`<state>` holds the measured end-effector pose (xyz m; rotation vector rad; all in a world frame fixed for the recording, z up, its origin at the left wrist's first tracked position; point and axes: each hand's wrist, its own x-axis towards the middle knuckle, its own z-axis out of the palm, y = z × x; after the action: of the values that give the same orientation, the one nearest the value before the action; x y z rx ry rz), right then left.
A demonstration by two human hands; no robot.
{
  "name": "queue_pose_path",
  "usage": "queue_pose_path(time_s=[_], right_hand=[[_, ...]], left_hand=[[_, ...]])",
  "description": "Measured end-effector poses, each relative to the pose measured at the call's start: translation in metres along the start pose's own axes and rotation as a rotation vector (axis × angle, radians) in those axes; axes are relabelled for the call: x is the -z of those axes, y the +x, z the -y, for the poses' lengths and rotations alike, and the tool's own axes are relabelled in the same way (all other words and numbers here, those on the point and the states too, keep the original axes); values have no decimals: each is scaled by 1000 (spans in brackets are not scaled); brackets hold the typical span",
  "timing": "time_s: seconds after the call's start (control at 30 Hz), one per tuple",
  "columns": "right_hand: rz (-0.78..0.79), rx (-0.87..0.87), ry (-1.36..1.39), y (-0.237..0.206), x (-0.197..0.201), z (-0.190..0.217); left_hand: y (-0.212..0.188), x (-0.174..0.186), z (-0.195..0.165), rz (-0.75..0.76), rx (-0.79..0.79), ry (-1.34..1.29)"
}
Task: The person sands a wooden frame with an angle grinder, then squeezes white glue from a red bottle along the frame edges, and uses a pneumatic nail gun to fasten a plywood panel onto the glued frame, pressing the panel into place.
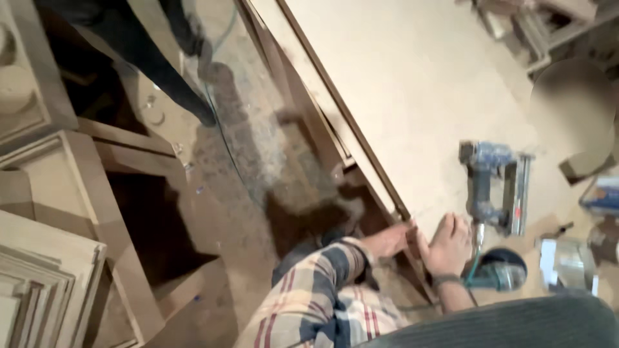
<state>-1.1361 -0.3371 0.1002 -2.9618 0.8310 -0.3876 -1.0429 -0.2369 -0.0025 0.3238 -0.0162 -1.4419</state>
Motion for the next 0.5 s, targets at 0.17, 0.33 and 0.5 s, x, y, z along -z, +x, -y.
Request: queue_pose_path(time_s=[0.17,0.33,0.5], right_hand=[[-46,-25,108,4,3,4],[-39,-35,154,-4,2,-3],[-54,-21,194,-7,1,-6]], left_hand=[[17,-7,-8,-146,-50,-113],[30,-1,18,-398,-13,-148],[27,1,29,-472,-51,-63]])
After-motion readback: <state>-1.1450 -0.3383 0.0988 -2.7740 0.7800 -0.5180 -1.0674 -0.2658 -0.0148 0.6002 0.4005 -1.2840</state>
